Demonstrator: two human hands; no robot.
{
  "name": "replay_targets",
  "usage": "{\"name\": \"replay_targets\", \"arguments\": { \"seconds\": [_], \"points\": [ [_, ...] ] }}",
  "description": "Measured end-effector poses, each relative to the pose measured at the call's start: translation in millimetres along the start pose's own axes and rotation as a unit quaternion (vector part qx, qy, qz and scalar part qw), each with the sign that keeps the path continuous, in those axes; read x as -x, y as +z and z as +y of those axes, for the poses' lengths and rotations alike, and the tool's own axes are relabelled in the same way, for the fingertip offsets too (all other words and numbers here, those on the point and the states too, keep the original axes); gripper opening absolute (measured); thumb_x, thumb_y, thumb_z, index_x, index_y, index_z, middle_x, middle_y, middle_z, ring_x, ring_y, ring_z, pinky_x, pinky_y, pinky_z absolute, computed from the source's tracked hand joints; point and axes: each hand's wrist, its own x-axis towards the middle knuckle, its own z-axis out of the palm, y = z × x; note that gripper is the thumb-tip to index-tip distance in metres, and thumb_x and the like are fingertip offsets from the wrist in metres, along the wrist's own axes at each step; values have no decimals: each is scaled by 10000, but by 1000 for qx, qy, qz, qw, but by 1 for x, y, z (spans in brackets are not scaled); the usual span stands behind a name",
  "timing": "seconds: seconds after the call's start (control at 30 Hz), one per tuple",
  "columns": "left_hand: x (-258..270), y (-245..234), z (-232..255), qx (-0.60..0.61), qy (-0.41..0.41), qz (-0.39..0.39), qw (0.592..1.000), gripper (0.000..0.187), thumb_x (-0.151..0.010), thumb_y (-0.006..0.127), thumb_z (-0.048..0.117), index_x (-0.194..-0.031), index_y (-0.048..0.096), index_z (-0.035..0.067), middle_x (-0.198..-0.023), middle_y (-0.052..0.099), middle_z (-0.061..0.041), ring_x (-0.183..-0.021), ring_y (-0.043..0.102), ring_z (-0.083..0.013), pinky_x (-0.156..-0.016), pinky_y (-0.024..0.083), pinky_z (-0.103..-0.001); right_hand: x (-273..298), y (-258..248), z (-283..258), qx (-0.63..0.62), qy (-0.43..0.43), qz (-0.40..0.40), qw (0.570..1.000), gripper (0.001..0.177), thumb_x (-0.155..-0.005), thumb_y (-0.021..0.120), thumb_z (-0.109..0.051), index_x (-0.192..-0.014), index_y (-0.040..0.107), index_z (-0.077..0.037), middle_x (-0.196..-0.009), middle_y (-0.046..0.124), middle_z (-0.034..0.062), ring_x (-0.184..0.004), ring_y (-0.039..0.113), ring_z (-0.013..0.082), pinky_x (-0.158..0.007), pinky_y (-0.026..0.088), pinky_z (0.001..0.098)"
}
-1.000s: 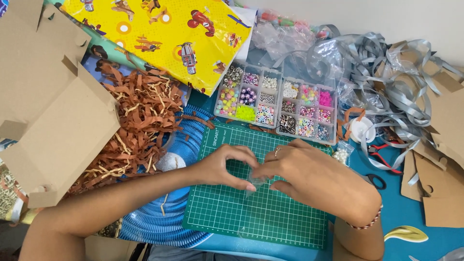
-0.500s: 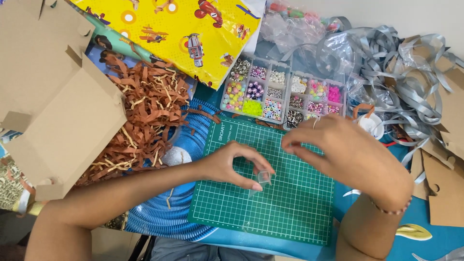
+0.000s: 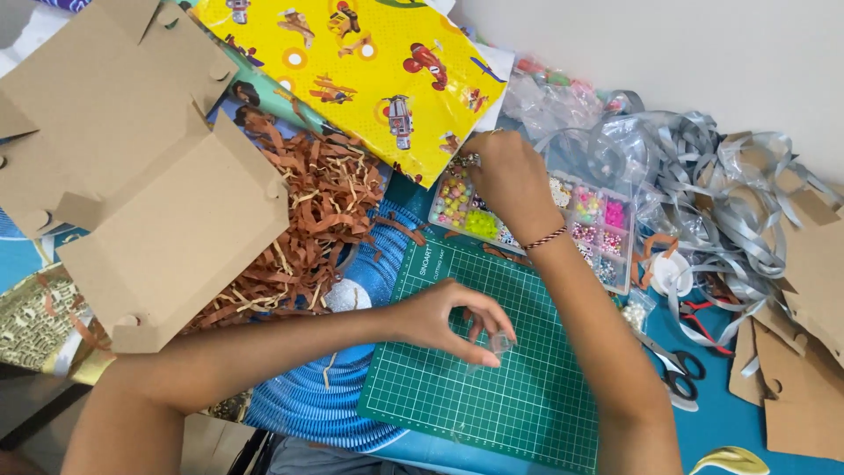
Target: Sorting and organizing small jewelry beads and charms into a plastic storage container.
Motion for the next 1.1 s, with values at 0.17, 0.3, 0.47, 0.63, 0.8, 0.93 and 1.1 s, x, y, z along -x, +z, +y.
{"name": "replay_targets", "arguments": {
  "seconds": [0.17,0.3,0.47,0.63,0.8,0.93,1.1],
  "points": [
    [1,-2,3,3,5,-1,1000,391,-868,817,368,-1167,715,139,-976,781,-40,-728,646,-134,-733,413,-307,21,-39,-34,-18,-4,-19,1000,163,-850,791,-124,-1007,818,-159,-888,760,66,-790,748,310,-671,614,413],
    [3,0,-2,6,4,4,1000,384,-866,820,381,-1163,711,162,-963,779,-7,-725,641,-113,-731,403,-291,34,-87,-62,-201,23,-62,977,133,-882,716,-46,-979,802,-15,-889,768,220,-810,741,424,-732,600,486],
    [3,0,-2,7,2,2,1000,362,-874,816,367,-1158,709,169,-956,778,0,-719,637,-113,-727,399,-290,39,-83,30,-109,3,192,975,84,-971,778,5,-1022,775,-61,-900,746,125,-788,729,300,-675,574,361],
    [0,0,-4,5,-1,-10,1000,353,-873,815,351,-1150,712,157,-940,779,-10,-704,633,-120,-718,402,-293,25,-49,14,-134,36,73,988,129,-877,774,-60,-973,811,-136,-839,762,82,-749,741,324,-669,579,399],
    [1,0,-3,-2,-3,0,1000,340,-868,821,341,-1136,717,161,-913,778,-2,-683,631,-116,-708,397,-292,-11,-8,11,-6,19,22,1000,205,-804,799,-98,-994,831,-167,-819,769,79,-742,749,351,-658,606,452],
    [2,0,0,1,-7,-4,1000,340,-876,812,343,-1139,715,150,-908,774,-13,-685,628,-118,-712,397,-296,-20,-4,10,25,6,-4,1000,276,-786,858,-155,-1060,831,-139,-877,776,100,-815,753,369,-705,626,470],
    [3,0,0,-15,-14,-11,1000,344,-872,809,356,-1135,711,157,-903,772,4,-693,634,-116,-720,402,-291,-16,-5,0,138,-21,15,990,243,-780,879,-165,-1018,838,-141,-780,736,93,-729,747,341,-652,639,454]
  ]
}}
